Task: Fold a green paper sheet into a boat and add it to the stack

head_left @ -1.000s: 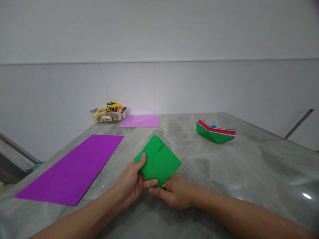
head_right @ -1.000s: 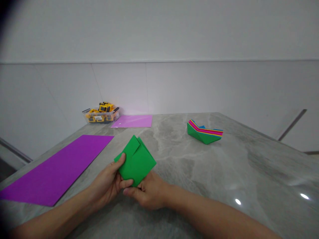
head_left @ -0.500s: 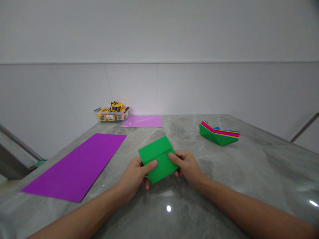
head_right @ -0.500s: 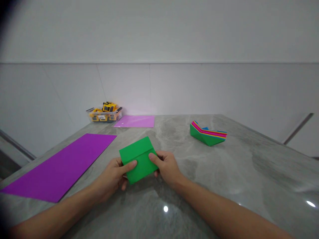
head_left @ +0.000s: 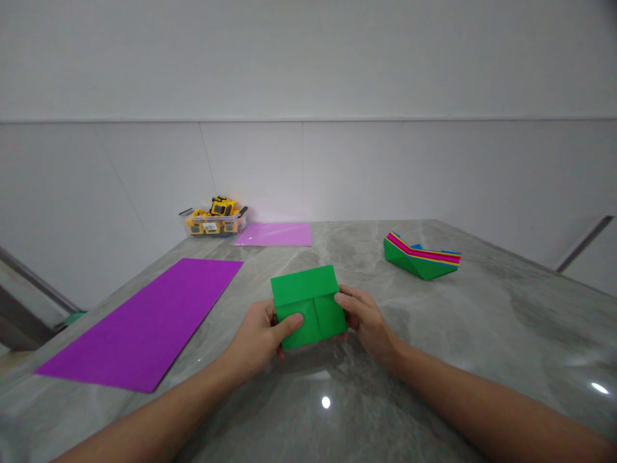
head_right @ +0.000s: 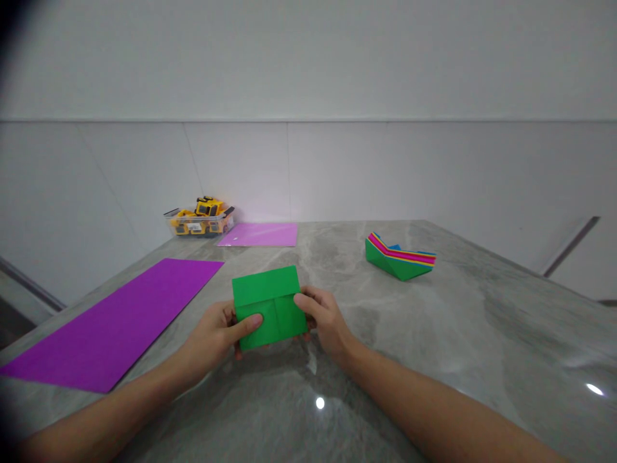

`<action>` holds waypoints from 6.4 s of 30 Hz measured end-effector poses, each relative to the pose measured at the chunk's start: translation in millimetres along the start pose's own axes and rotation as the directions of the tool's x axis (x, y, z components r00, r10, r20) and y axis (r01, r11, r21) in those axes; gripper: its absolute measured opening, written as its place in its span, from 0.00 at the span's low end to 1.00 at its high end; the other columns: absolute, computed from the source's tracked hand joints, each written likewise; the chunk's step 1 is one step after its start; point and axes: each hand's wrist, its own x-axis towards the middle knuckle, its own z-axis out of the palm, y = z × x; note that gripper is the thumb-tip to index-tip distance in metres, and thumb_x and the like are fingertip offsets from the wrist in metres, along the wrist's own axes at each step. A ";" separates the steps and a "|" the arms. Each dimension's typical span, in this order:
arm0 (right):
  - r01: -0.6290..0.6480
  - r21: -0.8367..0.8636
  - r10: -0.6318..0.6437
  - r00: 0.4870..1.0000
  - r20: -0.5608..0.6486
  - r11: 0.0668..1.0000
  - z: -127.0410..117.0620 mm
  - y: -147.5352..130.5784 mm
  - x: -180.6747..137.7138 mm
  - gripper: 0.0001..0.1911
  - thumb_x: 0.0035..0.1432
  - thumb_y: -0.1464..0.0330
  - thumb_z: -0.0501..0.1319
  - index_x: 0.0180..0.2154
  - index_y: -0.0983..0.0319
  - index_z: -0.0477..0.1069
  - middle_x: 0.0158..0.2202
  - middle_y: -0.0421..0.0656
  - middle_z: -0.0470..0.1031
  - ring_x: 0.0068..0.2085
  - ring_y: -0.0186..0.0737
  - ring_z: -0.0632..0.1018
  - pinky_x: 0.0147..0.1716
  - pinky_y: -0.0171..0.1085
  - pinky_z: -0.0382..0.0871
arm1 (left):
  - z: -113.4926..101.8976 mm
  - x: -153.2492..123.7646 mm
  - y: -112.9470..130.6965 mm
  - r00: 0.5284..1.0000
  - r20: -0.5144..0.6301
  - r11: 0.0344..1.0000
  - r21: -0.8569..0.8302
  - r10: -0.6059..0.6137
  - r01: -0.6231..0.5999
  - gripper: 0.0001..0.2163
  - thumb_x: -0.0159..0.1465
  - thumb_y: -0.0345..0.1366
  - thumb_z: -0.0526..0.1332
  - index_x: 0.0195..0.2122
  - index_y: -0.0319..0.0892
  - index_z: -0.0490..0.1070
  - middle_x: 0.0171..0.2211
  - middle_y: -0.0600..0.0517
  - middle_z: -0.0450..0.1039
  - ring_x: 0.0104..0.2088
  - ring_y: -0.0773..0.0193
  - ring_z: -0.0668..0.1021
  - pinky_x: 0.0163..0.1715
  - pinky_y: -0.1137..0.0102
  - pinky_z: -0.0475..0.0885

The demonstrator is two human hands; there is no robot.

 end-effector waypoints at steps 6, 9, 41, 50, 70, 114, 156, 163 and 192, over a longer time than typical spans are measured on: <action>0.072 -0.067 -0.081 0.986 -0.145 0.995 -2.3 -4.9 1.3 0.29 0.56 0.48 0.60 0.51 0.61 0.64 0.20 0.33 0.65 0.17 0.32 0.66 0.13 0.30 0.60 | 2.3 -0.9 -4.7 0.996 0.086 0.984 -0.177 0.023 -0.007 0.18 0.52 0.49 0.70 0.33 0.37 0.78 0.30 0.47 0.79 0.29 0.60 0.78 0.32 0.68 0.74; 0.100 -0.113 -0.111 0.989 -0.093 0.988 -0.3 -9.1 3.1 0.25 0.52 0.49 0.64 0.39 0.63 0.70 0.20 0.34 0.65 0.17 0.30 0.65 0.14 0.29 0.58 | 3.1 -0.3 -6.7 0.996 0.089 0.983 -0.185 0.016 0.001 0.17 0.52 0.48 0.71 0.32 0.37 0.79 0.30 0.46 0.80 0.30 0.59 0.78 0.32 0.67 0.73; -0.022 -0.227 0.096 0.942 0.323 0.974 -0.8 4.2 -4.5 0.25 0.51 0.49 0.65 0.21 0.64 0.70 0.16 0.39 0.69 0.16 0.29 0.67 0.15 0.28 0.56 | -8.4 8.4 -6.0 0.947 -0.268 0.978 0.156 0.179 -0.140 0.21 0.60 0.50 0.61 0.18 0.42 0.60 0.18 0.58 0.55 0.21 0.68 0.60 0.20 0.73 0.54; -0.090 -0.167 0.144 0.926 0.348 0.982 4.2 3.6 -12.0 0.26 0.50 0.47 0.65 0.21 0.65 0.71 0.17 0.41 0.72 0.16 0.30 0.69 0.15 0.28 0.57 | -5.7 4.9 -4.8 0.983 -0.182 0.998 -0.054 0.019 -0.029 0.24 0.57 0.59 0.61 0.21 0.42 0.60 0.18 0.58 0.58 0.19 0.70 0.62 0.18 0.75 0.58; -0.154 -0.191 0.210 0.921 0.327 0.969 2.2 5.6 -6.9 0.27 0.50 0.47 0.65 0.21 0.65 0.70 0.17 0.43 0.74 0.15 0.30 0.70 0.14 0.28 0.58 | 5.5 -4.7 -4.2 0.993 -0.116 0.953 -0.300 0.019 -0.053 0.21 0.56 0.54 0.67 0.30 0.36 0.75 0.24 0.49 0.76 0.25 0.62 0.76 0.26 0.71 0.73; -0.126 -0.222 0.191 0.934 0.303 0.967 7.4 5.7 -9.5 0.30 0.51 0.42 0.61 0.23 0.64 0.68 0.15 0.42 0.72 0.14 0.30 0.69 0.13 0.29 0.54 | 5.2 1.0 0.5 0.995 0.058 0.706 -0.701 -0.082 0.099 0.14 0.52 0.38 0.75 0.35 0.35 0.78 0.33 0.44 0.82 0.36 0.53 0.83 0.40 0.62 0.79; -0.010 -0.163 0.050 0.969 0.240 0.987 9.8 3.5 -7.1 0.25 0.54 0.48 0.63 0.37 0.63 0.64 0.18 0.37 0.72 0.16 0.35 0.75 0.14 0.29 0.64 | 0.3 3.1 6.3 0.987 -0.101 0.775 -0.631 -0.123 0.032 0.15 0.55 0.44 0.72 0.26 0.35 0.76 0.22 0.51 0.75 0.22 0.66 0.75 0.26 0.73 0.75; -0.020 -0.194 0.069 0.966 0.250 0.981 9.0 2.6 -8.4 0.26 0.54 0.47 0.62 0.37 0.64 0.65 0.18 0.37 0.72 0.16 0.35 0.75 0.13 0.29 0.61 | 2.8 3.7 4.8 0.988 -0.028 0.770 -0.630 -0.151 0.100 0.12 0.62 0.40 0.66 0.31 0.32 0.78 0.28 0.44 0.80 0.25 0.61 0.79 0.28 0.68 0.78; -0.079 -0.089 0.097 0.969 0.229 0.993 12.4 -3.8 -10.4 0.27 0.49 0.47 0.66 0.32 0.67 0.72 0.23 0.45 0.77 0.21 0.35 0.77 0.16 0.29 0.63 | -2.2 3.3 6.7 0.977 0.143 0.743 -0.635 -0.156 0.212 0.12 0.62 0.39 0.67 0.38 0.32 0.77 0.34 0.39 0.81 0.30 0.55 0.82 0.35 0.64 0.79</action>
